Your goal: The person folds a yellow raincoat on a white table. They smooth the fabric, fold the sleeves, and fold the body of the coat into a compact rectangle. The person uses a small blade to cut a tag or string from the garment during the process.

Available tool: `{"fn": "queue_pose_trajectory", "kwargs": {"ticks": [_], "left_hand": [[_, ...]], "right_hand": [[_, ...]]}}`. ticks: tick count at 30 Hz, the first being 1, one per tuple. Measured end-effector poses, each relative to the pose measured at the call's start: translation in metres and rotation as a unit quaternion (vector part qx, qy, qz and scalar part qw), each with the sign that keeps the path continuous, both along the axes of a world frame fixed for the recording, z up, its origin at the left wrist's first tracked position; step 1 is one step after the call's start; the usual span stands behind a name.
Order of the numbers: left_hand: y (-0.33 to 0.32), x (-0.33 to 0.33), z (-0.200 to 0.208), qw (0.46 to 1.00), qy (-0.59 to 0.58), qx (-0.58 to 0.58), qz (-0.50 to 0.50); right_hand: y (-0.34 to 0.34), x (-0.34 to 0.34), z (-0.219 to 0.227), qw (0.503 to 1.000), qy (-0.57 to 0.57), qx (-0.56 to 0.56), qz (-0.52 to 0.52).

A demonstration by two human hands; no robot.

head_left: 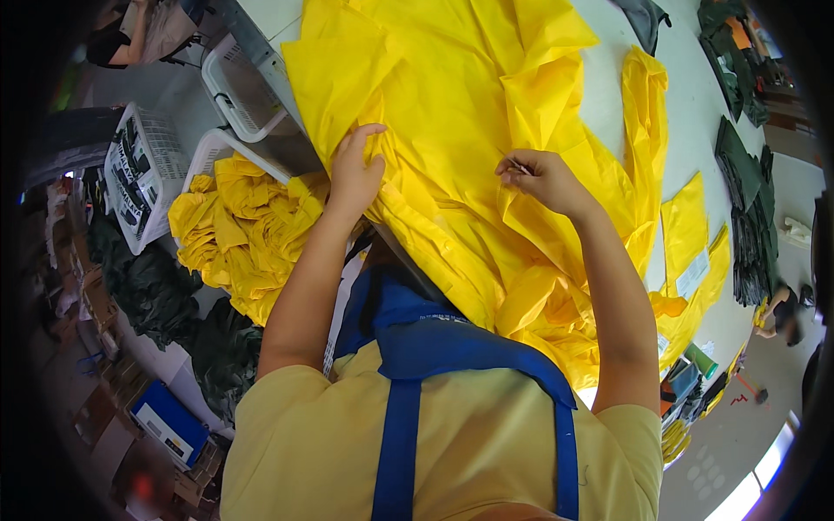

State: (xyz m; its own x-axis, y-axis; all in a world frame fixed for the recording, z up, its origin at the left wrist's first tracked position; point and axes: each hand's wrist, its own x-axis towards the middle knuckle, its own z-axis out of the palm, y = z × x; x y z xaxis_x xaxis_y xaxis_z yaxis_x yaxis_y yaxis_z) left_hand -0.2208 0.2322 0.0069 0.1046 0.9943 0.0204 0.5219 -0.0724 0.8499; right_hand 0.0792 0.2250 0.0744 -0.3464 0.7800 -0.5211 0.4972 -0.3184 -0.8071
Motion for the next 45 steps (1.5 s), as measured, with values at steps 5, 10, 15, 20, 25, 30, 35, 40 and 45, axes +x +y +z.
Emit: {"fn": "queue_pose_trajectory", "kwargs": {"ticks": [5,10,15,20,25,30,35,40,45], "left_hand": [[-0.016,0.0,-0.009,0.968,-0.233,-0.085,0.044],[-0.048,0.012,0.014,0.993,0.088,-0.081,-0.008],[-0.05,0.017,0.027,0.966,-0.013,-0.257,-0.033],[-0.05,0.051,0.055,0.853,-0.475,-0.215,0.011],[-0.046,0.061,0.064,0.896,-0.385,-0.217,-0.037],[-0.036,0.05,0.073,0.975,-0.141,-0.149,-0.079],[-0.025,0.055,0.096,0.972,0.049,0.198,-0.119],[-0.021,0.056,0.099,0.97,-0.006,0.162,-0.183],[-0.034,0.074,0.104,0.961,-0.041,0.183,-0.205]], "right_hand": [[-0.002,-0.008,0.018,0.999,-0.003,0.013,0.03],[-0.017,-0.016,-0.008,0.994,0.002,0.09,0.055],[-0.028,-0.032,0.013,0.997,-0.004,0.077,0.02],[-0.045,-0.051,0.027,0.994,0.05,0.084,-0.041],[-0.054,-0.06,0.021,0.987,0.024,0.114,-0.112],[-0.057,-0.06,0.021,0.984,0.03,0.131,-0.116],[-0.056,-0.056,0.02,0.989,0.071,0.103,-0.077],[-0.051,-0.027,0.047,0.973,0.205,-0.067,-0.079],[-0.049,-0.026,0.058,0.985,0.138,0.064,-0.082]]}}
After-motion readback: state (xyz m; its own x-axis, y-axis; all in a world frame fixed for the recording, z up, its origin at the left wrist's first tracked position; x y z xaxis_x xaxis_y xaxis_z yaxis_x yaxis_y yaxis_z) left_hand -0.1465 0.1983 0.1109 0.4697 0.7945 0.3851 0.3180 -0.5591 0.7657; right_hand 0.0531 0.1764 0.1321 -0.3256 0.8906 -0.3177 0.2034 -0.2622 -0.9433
